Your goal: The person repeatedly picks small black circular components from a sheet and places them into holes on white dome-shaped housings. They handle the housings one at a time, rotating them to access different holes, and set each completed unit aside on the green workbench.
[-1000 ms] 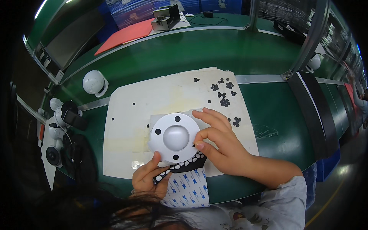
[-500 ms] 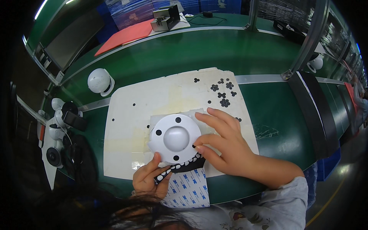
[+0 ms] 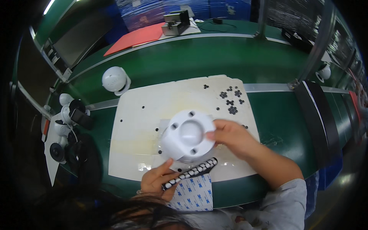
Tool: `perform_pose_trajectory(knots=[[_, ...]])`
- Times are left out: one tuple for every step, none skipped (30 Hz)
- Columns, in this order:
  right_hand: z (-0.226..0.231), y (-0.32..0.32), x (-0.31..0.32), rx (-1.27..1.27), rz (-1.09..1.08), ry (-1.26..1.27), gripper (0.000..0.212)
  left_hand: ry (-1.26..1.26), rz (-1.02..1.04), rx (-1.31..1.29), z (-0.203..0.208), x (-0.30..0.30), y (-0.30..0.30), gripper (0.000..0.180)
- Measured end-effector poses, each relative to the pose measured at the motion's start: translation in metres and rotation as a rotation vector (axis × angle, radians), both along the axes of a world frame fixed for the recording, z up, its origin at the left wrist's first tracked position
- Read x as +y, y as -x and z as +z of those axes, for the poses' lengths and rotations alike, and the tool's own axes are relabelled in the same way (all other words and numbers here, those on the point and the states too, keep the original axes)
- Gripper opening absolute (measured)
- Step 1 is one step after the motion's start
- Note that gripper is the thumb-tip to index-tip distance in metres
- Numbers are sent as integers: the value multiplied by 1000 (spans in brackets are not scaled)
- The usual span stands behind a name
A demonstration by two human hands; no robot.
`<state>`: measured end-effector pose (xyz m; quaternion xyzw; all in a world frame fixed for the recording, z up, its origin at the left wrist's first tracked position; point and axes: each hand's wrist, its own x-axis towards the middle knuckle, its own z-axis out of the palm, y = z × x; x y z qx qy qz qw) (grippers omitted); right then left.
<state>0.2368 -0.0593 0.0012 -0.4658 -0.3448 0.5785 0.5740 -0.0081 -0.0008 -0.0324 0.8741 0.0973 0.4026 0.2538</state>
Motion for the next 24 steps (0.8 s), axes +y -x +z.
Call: perform_pose_trajectory(knots=[[0,-9,6,46,-40,-39,27,10,-41,37,2,2,2,37],[2,-21,15,90,-150,-61,27,22,-81,74,4,5,4,37],[4,-37,22,132,-274,-79,26,38,-134,108,4,8,4,38],[5,-56,30,69,-279,-146,24,58,-165,134,4,9,6,40],[7,-74,38,7,-287,-216,22,76,-198,160,5,9,8,41],[1,-85,51,-383,-408,-220,21,91,-221,190,6,8,9,43],[-10,-94,66,-776,-533,-218,20,111,-250,219,6,7,10,45],[-22,-103,81,-1169,-654,-215,19,81,-285,211,5,8,10,49],[-35,-121,88,-1441,-668,-170,20,78,-313,212,1,10,7,49],[-47,-136,98,-1702,-662,-139,20,72,-318,217,0,7,10,49],[-58,-156,97,-1978,-667,-76,21,68,-354,215,-2,9,7,49],[-67,-171,98,-2039,-666,-80,25,47,-352,224,0,9,6,49],[-68,-177,100,-2069,-629,17,25,32,-344,233,2,7,7,49],[-70,-181,102,-2098,-592,117,25,16,-338,241,3,6,7,48],[-66,-177,107,-2125,-554,216,25,-10,-322,224,1,6,6,47],[-62,-172,113,-2247,-416,386,24,-36,-308,207,-2,5,4,46],[-57,-166,122,-2263,-260,482,23,-64,-297,188,-4,4,4,45],[-48,-157,134,-2271,-104,582,23,-56,-278,216,-5,3,3,45],[-39,-141,147,-2268,55,678,22,-47,-256,246,-4,0,3,44],[-24,-108,165,-2181,39,536,21,-38,-220,280,-2,-2,6,43],[-20,-87,178,-2140,84,316,22,-13,-232,308,-2,-2,5,44],[-21,-56,200,-2044,116,155,26,15,-221,345,-1,-3,7,44],[-20,-26,218,-1888,216,-59,32,38,-213,380,1,-4,10,44],[-6,11,233,-1662,424,-138,39,76,-200,406,-1,-5,11,45]])
